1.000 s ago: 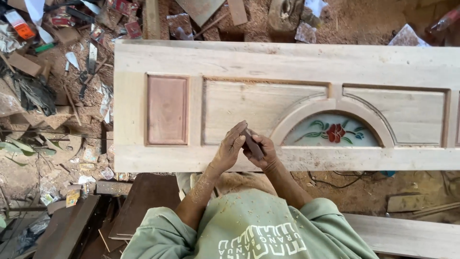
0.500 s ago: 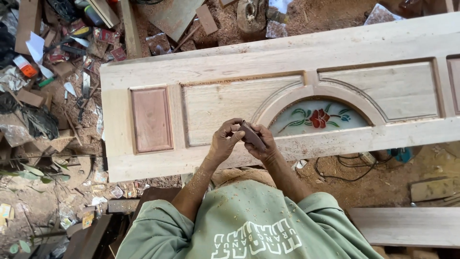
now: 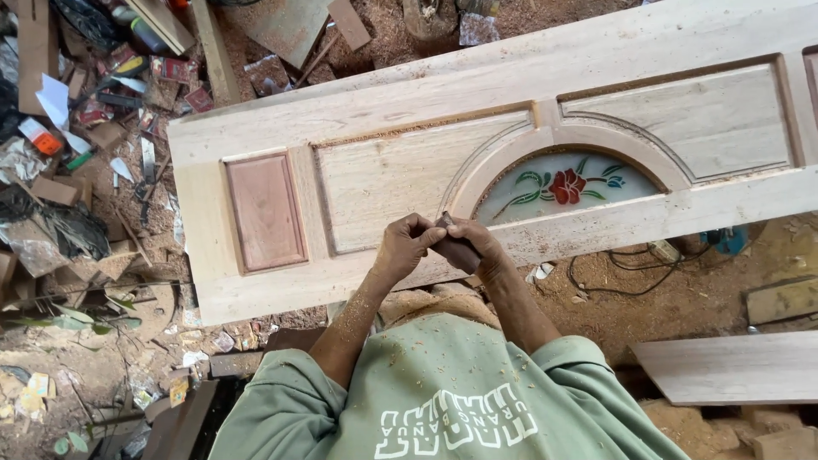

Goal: The person sands the edges and panels of a wooden door with a sanding block, then uses a handheld electric router to smooth the curved frame around a floral glass insert. The person continues sanding the routed edges and panels.

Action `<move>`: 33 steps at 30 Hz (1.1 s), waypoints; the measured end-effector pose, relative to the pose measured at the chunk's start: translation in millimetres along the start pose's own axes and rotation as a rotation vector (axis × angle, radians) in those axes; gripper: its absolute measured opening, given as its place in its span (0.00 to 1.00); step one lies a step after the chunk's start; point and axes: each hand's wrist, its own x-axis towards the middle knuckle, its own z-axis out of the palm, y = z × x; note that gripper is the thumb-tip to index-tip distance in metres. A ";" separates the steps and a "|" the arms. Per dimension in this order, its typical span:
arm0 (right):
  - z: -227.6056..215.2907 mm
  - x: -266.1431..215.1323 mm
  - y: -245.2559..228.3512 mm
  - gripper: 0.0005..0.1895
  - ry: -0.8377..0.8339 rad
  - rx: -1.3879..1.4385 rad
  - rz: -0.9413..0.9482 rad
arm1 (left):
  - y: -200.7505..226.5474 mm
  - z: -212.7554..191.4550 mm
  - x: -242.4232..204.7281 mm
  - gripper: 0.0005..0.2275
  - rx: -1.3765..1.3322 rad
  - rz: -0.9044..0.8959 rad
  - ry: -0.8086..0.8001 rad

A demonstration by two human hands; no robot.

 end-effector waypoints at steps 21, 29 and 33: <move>-4.4 38.9 21.4 0.14 0.147 -0.010 0.105 | -44.4 -37.2 37.7 0.17 0.161 -0.059 0.087; -47.8 63.4 5.9 0.12 0.160 0.160 0.088 | -43.1 -49.9 44.0 0.18 -0.110 -0.061 0.130; -57.3 68.9 -1.3 0.10 0.217 0.188 0.026 | -73.5 -66.9 45.8 0.16 0.020 -0.190 0.276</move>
